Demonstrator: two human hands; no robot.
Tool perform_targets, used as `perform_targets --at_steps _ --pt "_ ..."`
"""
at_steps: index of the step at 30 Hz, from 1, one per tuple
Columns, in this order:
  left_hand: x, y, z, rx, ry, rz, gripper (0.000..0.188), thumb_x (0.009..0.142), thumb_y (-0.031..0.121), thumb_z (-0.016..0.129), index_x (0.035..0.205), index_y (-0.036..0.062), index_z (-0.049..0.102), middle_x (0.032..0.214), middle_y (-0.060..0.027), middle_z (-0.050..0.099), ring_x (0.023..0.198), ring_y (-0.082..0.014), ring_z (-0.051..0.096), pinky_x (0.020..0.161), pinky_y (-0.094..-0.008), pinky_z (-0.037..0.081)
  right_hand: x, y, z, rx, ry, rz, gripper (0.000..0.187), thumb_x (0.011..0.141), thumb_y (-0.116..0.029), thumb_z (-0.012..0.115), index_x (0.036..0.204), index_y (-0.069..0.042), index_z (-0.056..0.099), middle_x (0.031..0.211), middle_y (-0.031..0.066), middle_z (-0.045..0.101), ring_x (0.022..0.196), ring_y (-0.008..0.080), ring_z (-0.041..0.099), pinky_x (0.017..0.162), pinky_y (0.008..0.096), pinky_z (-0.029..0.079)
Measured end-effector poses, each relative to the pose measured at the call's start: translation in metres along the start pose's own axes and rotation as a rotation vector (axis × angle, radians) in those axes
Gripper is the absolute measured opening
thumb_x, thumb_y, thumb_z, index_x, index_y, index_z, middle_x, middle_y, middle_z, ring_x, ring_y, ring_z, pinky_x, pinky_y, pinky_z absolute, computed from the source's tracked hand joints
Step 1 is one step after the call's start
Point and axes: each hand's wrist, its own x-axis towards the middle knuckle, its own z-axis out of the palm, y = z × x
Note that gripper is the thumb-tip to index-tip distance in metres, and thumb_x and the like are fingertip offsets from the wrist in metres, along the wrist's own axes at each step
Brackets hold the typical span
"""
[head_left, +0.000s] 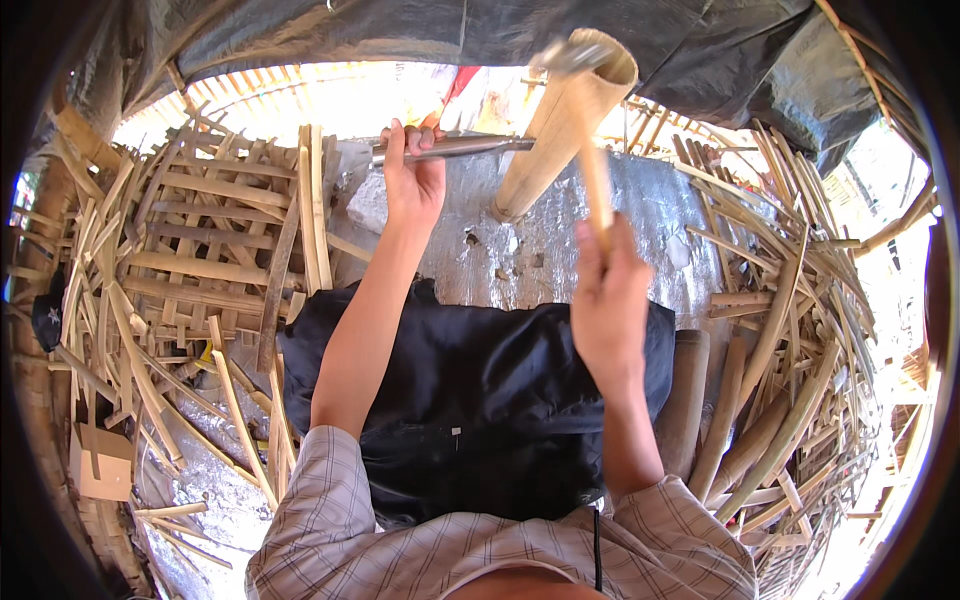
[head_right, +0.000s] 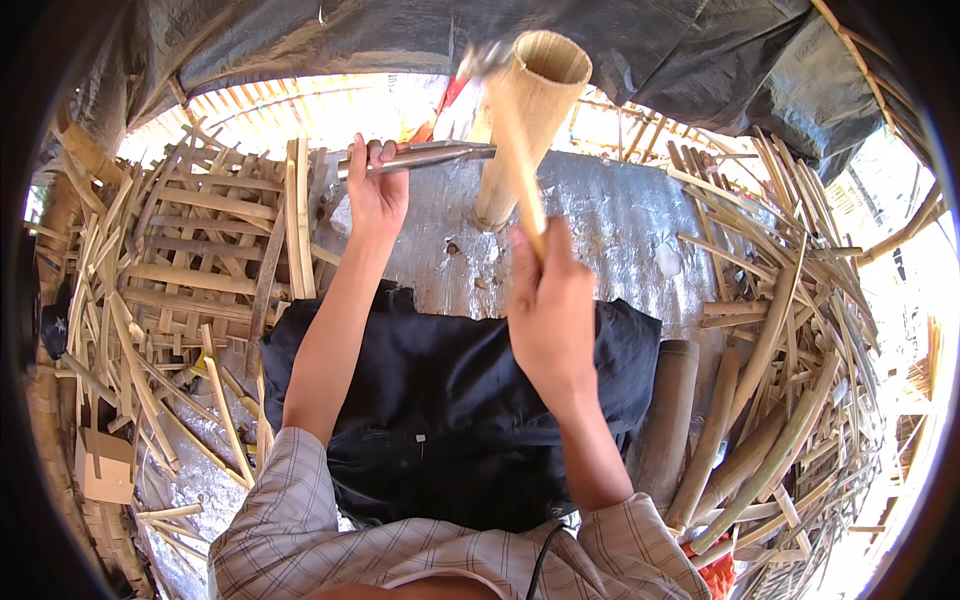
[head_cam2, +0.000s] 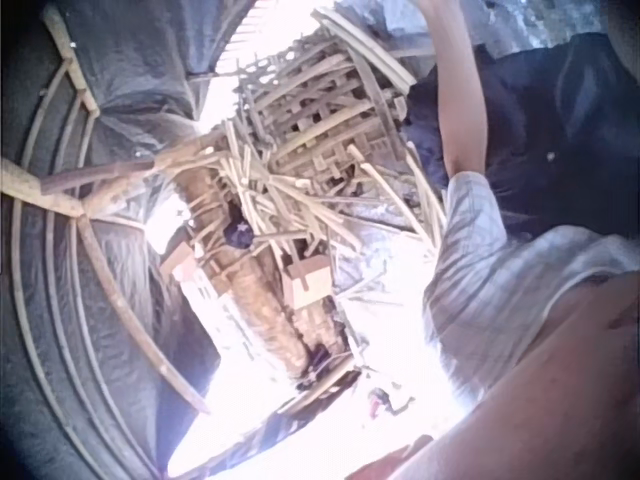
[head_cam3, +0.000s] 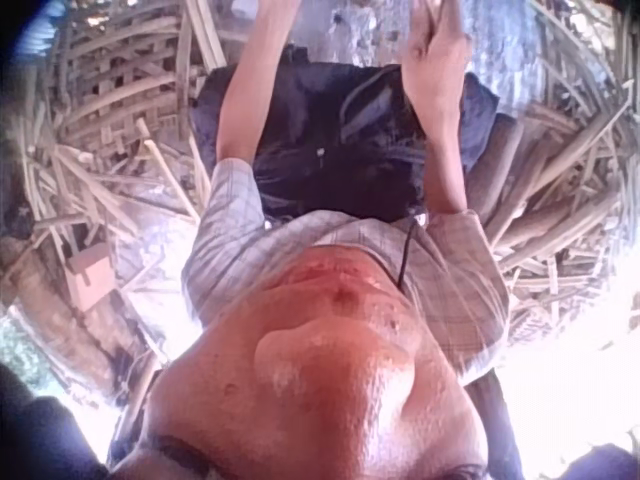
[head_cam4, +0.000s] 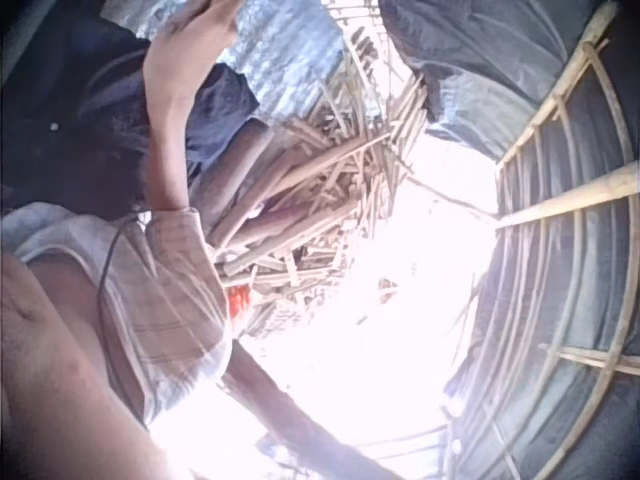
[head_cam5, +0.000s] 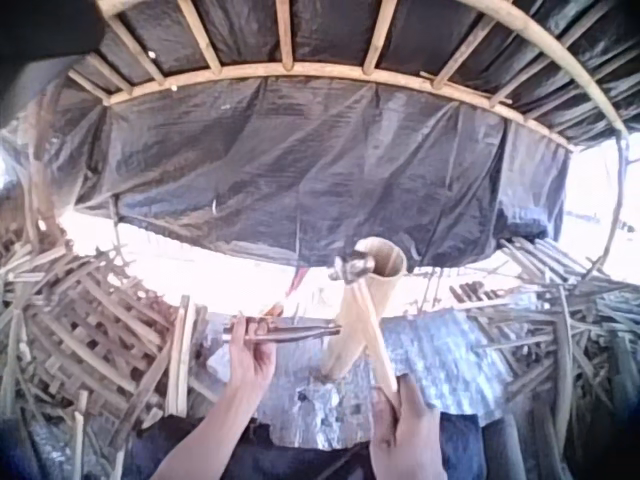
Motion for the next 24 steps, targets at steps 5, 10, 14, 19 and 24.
perform_targets --at_steps 5,10,14,19,24 --pt "0.001 0.003 0.003 0.056 -0.003 0.034 0.023 0.106 0.021 0.056 0.083 0.0172 0.053 0.067 0.0014 0.045 0.076 -0.0151 0.048 0.089 -0.0370 0.048 0.010 0.020 0.022 0.170 0.207 -0.069 0.018 0.103 -0.014 0.056 0.099 0.002 0.047 0.071 0.0289 0.061 0.066 0.0532 0.059 0.053 0.0505 0.043" --pt "0.005 -0.004 -0.002 0.021 0.102 0.020 0.026 0.106 0.022 0.056 0.082 0.0176 0.050 0.066 0.0021 0.045 0.074 -0.0142 0.048 0.090 -0.0372 0.048 0.016 0.089 0.054 -0.238 -0.134 -0.046 0.020 0.104 -0.015 0.055 0.102 0.003 0.048 0.071 0.0302 0.060 0.066 0.0539 0.059 0.054 0.0495 0.044" --pt "0.002 0.002 -0.005 0.019 0.081 0.032 0.024 0.105 0.021 0.057 0.086 0.0143 0.045 0.062 0.0024 0.042 0.071 -0.0135 0.048 0.095 -0.0379 0.049 0.026 0.037 0.009 -0.119 -0.110 -0.072 0.021 0.103 -0.016 0.058 0.102 0.002 0.048 0.065 0.0276 0.056 0.058 0.0499 0.058 0.049 0.0466 0.042" --pt "0.005 0.013 -0.010 0.075 0.050 0.051 0.026 0.107 0.022 0.054 0.082 0.0188 0.050 0.065 0.0040 0.042 0.073 -0.0130 0.047 0.090 -0.0375 0.047 0.039 -0.009 0.007 0.076 0.192 -0.208 0.019 0.104 -0.013 0.057 0.098 0.001 0.045 0.057 0.0197 0.048 0.048 0.0429 0.053 0.046 0.0425 0.040" --pt "0.000 -0.012 -0.002 0.066 0.054 0.006 0.025 0.107 0.022 0.053 0.083 0.0184 0.050 0.066 0.0037 0.041 0.073 -0.0136 0.046 0.090 -0.0382 0.047 0.021 0.100 0.055 -0.222 -0.043 -0.030 0.020 0.104 -0.016 0.053 0.101 0.003 0.046 0.068 0.0330 0.058 0.070 0.0541 0.061 0.057 0.0563 0.043"
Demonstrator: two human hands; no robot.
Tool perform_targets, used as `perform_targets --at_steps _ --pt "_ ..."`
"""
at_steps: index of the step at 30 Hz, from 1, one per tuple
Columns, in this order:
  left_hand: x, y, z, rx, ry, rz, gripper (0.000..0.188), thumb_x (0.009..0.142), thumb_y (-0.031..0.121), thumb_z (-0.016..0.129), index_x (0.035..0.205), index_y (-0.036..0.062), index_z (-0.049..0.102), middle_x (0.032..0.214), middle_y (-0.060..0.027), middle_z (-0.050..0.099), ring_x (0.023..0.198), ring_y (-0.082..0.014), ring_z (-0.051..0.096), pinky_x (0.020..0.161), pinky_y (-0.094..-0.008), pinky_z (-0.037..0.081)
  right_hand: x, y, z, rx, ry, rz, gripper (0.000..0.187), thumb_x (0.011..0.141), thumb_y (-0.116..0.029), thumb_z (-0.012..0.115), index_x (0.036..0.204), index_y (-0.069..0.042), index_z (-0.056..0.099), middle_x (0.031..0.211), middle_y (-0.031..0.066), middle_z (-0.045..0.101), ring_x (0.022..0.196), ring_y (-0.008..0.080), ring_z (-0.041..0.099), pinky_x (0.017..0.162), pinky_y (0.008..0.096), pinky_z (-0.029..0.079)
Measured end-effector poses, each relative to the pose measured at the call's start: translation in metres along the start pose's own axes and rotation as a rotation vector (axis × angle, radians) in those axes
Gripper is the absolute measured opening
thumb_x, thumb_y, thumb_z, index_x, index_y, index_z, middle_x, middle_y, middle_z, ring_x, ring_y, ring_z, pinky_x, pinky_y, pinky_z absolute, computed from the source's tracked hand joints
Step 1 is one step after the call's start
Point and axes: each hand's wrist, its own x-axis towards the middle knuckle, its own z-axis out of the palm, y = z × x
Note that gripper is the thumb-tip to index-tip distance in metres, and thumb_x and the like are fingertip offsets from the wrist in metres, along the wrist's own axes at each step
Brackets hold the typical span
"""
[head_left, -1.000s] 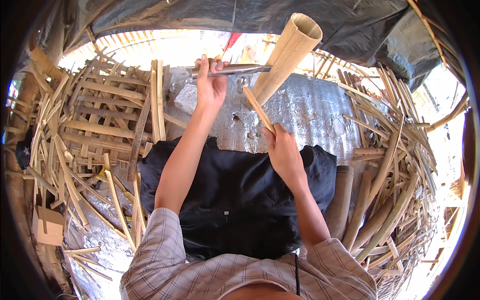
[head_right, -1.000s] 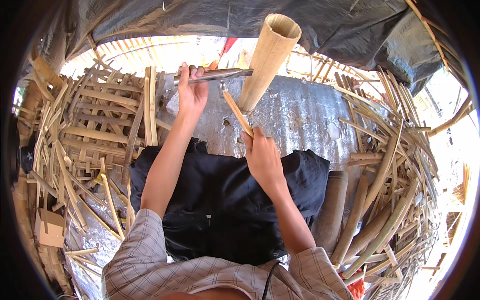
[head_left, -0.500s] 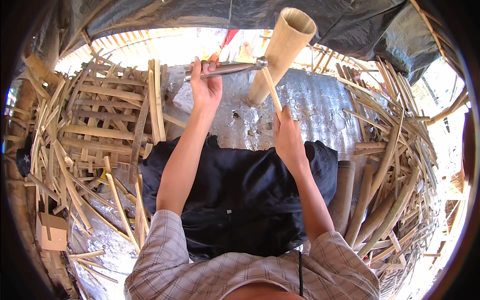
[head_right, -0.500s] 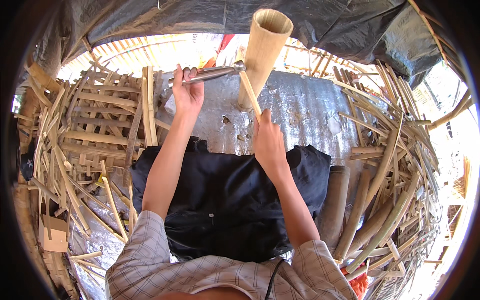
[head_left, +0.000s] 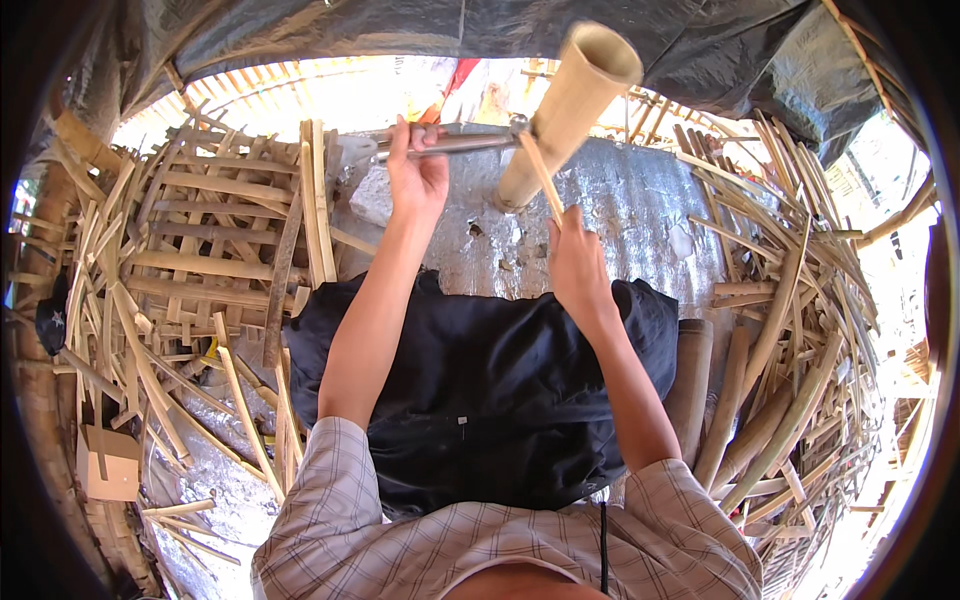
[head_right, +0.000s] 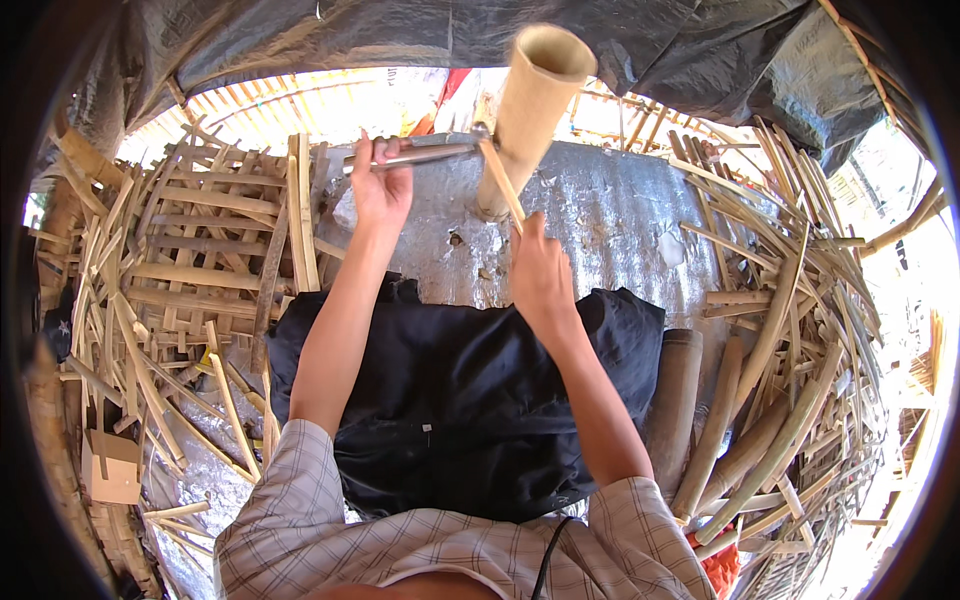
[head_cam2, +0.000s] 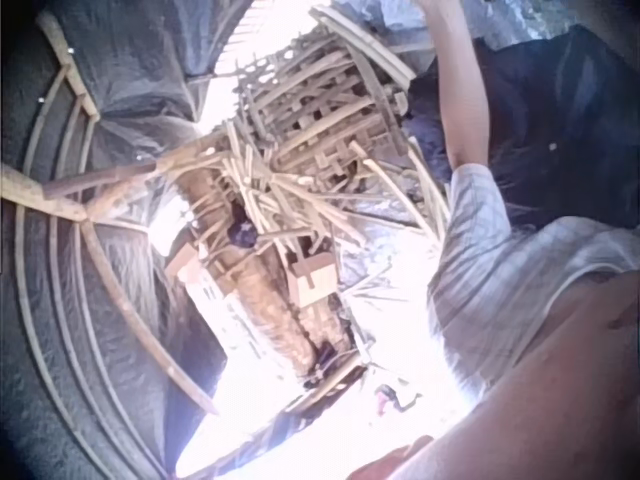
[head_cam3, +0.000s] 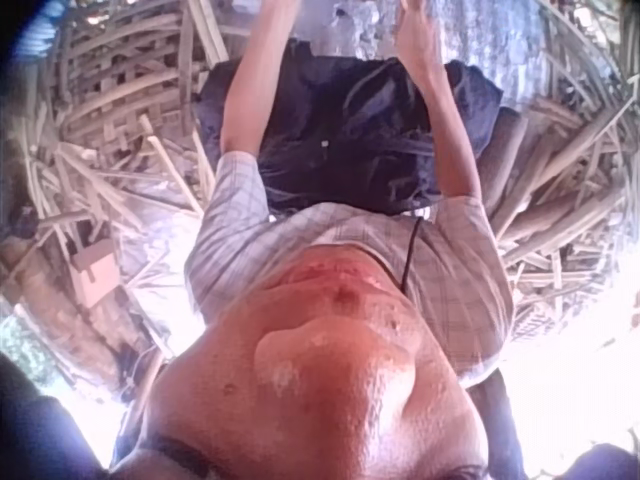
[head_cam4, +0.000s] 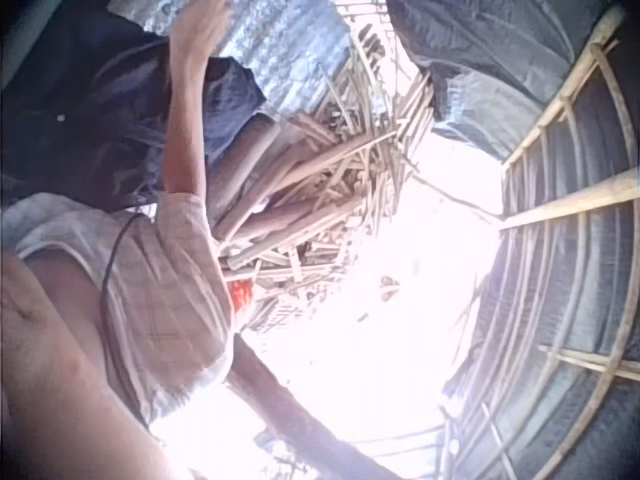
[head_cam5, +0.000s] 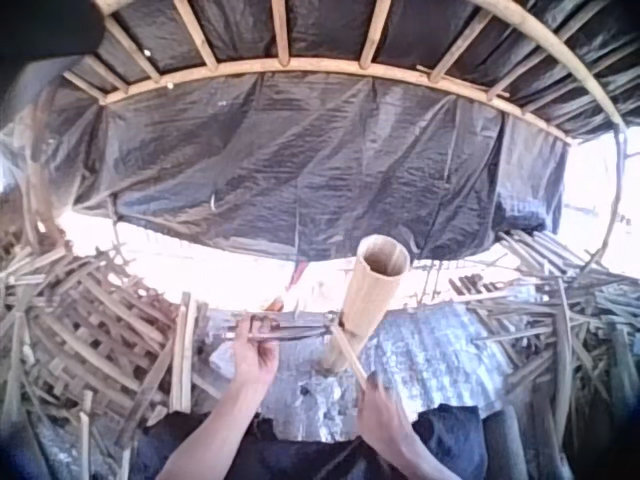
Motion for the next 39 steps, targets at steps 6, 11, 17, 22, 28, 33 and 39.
perform_targets --at_steps 6,11,17,22,28,33,39 --pt "-0.004 0.005 -0.008 0.010 -0.013 -0.002 0.023 0.108 0.023 0.053 0.085 0.0186 0.052 0.065 0.0046 0.042 0.072 -0.0128 0.047 0.089 -0.0375 0.047 0.003 -0.071 -0.064 0.092 -0.041 -0.063 0.021 0.105 -0.016 0.053 0.097 0.003 0.047 0.069 0.0328 0.057 0.071 0.0524 0.062 0.056 0.0544 0.043" --pt "-0.001 0.007 -0.006 -0.003 -0.033 -0.016 0.022 0.107 0.022 0.055 0.085 0.0185 0.052 0.065 0.0046 0.043 0.072 -0.0111 0.048 0.088 -0.0345 0.048 0.011 -0.080 -0.069 0.432 0.406 -0.144 0.023 0.103 -0.016 0.057 0.096 0.002 0.044 0.061 0.0234 0.057 0.058 0.0468 0.061 0.047 0.0442 0.044" --pt "-0.001 -0.002 -0.014 0.003 -0.034 -0.046 0.015 0.106 0.022 0.056 0.093 0.0150 0.058 0.065 0.0048 0.041 0.071 -0.0106 0.047 0.088 -0.0343 0.049 -0.018 0.002 -0.002 -0.058 -0.057 -0.072 0.023 0.103 -0.017 0.056 0.103 0.004 0.048 0.070 0.0290 0.062 0.065 0.0512 0.062 0.054 0.0567 0.044" --pt "-0.022 -0.005 0.002 0.078 -0.001 -0.116 0.021 0.105 0.024 0.059 0.119 0.0092 0.062 0.066 0.0053 0.042 0.069 -0.0096 0.046 0.089 -0.0336 0.049 -0.008 -0.069 -0.066 0.185 0.003 -0.048 0.019 0.104 -0.015 0.055 0.108 0.002 0.050 0.065 0.0268 0.060 0.061 0.0458 0.064 0.051 0.0502 0.043" --pt "-0.014 -0.011 0.000 0.022 -0.013 -0.054 0.015 0.104 0.026 0.060 0.108 0.0115 0.061 0.068 0.0036 0.047 0.072 -0.0112 0.050 0.091 -0.0338 0.049 -0.021 -0.059 -0.060 0.378 0.283 -0.117 0.017 0.103 -0.013 0.055 0.107 0.003 0.048 0.066 0.0251 0.059 0.059 0.0435 0.063 0.051 0.0430 0.044" --pt "-0.007 -0.008 -0.013 0.019 0.103 -0.029 0.026 0.107 0.023 0.054 0.083 0.0139 0.052 0.069 0.0006 0.047 0.074 -0.0146 0.051 0.096 -0.0370 0.050 -0.021 -0.018 -0.022 0.086 -0.041 0.046 0.019 0.103 -0.013 0.055 0.098 0.004 0.048 0.069 0.0310 0.059 0.070 0.0547 0.058 0.055 0.0489 0.044" --pt "0.000 -0.001 -0.023 -0.010 0.082 0.014 0.026 0.107 0.025 0.055 0.084 0.0129 0.051 0.071 0.0022 0.050 0.077 -0.0136 0.055 0.096 -0.0361 0.051 0.000 -0.088 -0.074 0.277 0.064 -0.078 0.019 0.103 -0.012 0.057 0.097 0.004 0.048 0.066 0.0290 0.058 0.064 0.0529 0.058 0.051 0.0456 0.043"
